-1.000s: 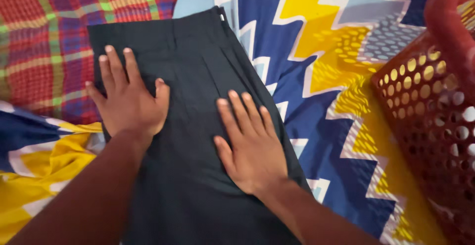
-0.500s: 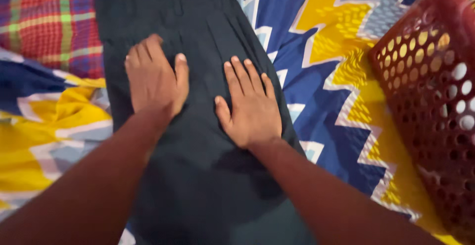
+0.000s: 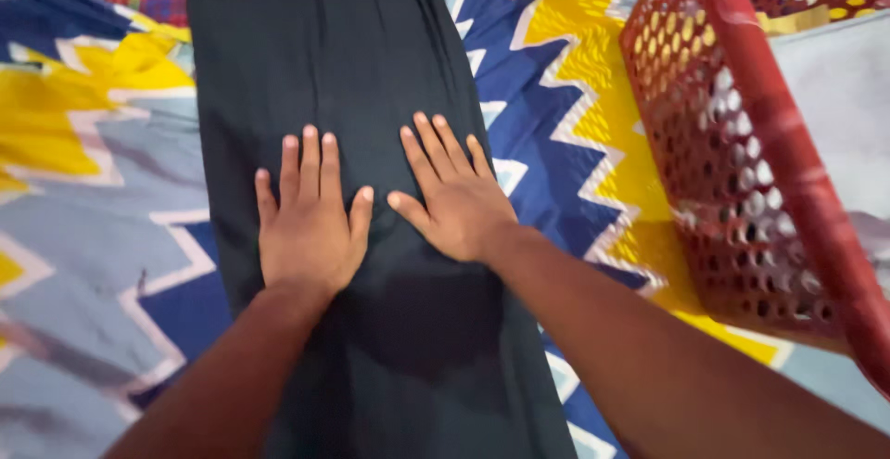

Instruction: The person folds black trousers on a bed by hand, smoothing the fabric and folding the legs together before placing them into a red plastic basket. The person then picks up a blue-and-white checkered shirt from the bed and unfolds it.

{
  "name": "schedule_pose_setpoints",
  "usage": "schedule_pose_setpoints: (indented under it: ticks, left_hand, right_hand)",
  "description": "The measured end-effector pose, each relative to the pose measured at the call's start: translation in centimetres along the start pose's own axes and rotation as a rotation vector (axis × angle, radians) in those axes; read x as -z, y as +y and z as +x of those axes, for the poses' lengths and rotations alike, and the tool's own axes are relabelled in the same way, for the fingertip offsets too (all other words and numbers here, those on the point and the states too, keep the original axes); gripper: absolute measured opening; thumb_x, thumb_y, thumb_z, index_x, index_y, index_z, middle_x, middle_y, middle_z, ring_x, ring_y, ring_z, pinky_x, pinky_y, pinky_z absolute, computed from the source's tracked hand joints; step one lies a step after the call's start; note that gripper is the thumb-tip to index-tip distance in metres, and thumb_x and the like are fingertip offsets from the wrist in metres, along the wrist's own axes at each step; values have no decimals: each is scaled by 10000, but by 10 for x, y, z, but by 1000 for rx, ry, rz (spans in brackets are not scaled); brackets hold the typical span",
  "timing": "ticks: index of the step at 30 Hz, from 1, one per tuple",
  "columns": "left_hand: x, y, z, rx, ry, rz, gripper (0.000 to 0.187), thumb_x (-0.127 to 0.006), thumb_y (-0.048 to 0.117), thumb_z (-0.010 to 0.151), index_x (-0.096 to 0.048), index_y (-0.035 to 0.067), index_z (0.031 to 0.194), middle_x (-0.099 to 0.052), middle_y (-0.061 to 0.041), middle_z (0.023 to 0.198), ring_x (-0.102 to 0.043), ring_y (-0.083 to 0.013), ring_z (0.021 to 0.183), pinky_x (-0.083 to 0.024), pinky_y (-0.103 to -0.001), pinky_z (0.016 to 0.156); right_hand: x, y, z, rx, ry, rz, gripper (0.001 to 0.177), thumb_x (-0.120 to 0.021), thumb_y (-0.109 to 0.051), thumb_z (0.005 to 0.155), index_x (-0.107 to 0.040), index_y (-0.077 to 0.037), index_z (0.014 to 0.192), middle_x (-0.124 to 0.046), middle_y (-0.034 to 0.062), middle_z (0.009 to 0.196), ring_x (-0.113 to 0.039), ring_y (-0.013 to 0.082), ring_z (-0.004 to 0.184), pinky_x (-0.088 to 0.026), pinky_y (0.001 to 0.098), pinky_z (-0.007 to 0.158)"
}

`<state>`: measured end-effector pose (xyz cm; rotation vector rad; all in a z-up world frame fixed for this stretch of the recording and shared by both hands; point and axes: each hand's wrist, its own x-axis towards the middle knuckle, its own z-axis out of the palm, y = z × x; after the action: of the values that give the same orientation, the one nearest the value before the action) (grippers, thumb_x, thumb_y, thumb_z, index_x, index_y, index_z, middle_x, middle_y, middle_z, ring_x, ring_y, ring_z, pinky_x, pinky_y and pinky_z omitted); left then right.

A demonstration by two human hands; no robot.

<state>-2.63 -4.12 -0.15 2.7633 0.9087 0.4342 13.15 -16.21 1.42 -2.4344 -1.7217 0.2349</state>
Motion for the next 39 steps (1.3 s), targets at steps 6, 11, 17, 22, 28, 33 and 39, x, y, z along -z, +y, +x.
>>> schedule_pose_setpoints:
  ticks: [6,11,17,22,28,33,39]
  left_hand:
    - [8,32,-85,81,-12,36,724,-438,470,1003,-332,27,1565,-260,-124,1669,-179,-315,1548,-151,-573,1209]
    - [18,45,-133,90,-66,16,718,-422,463,988,-308,51,1565,-236,-107,1661,-138,-307,1535,-123,-573,1185]
    - [37,54,-203,30,-97,45,697,-395,470,1001,-317,70,1567,-240,-89,1664,-153,-293,1537,-130,-553,1199]
    - [44,61,-240,54,-55,16,682,-423,443,1021,-349,56,1578,-269,-105,1671,-189,-308,1543,-163,-556,1215]
    - [80,58,-254,170,-42,168,622,-591,445,948,-468,144,1478,-346,-145,1627,-293,-329,1475,-293,-614,1055]
    - [92,51,-280,522,79,-63,614,-722,368,923,-484,7,1358,-493,-222,1407,-475,-420,1287,-438,-569,962]
    - [94,45,-314,777,105,-281,434,-728,343,969,-522,22,1175,-654,-221,1108,-642,-440,1028,-499,-531,875]
  right_hand:
    - [-13,-32,-87,-55,40,-33,742,-351,-522,1047,-192,-76,1618,-122,143,1699,-75,314,1572,-102,529,1236]
    - [-19,-53,-142,-68,15,-43,726,-356,-501,1035,-201,-81,1606,-118,138,1693,-66,320,1561,-94,536,1211]
    - [-17,-82,-207,-135,14,70,732,-411,-490,1046,-201,-78,1614,-111,142,1696,-65,324,1560,-118,549,1217]
    - [-24,-111,-265,-285,563,540,820,-761,-195,823,-353,16,1502,-333,222,1535,-341,394,1441,-330,487,1203]
    - [-20,-110,-285,-712,370,620,258,-736,-244,923,-689,-6,1012,-756,145,870,-753,280,794,-583,376,753]
    - [-7,-107,-304,-668,416,602,241,-745,-248,903,-715,-9,886,-725,123,733,-730,269,677,-570,385,676]
    - [8,-134,-339,-618,223,559,403,-831,-305,772,-622,-1,934,-675,172,924,-691,325,859,-551,395,784]
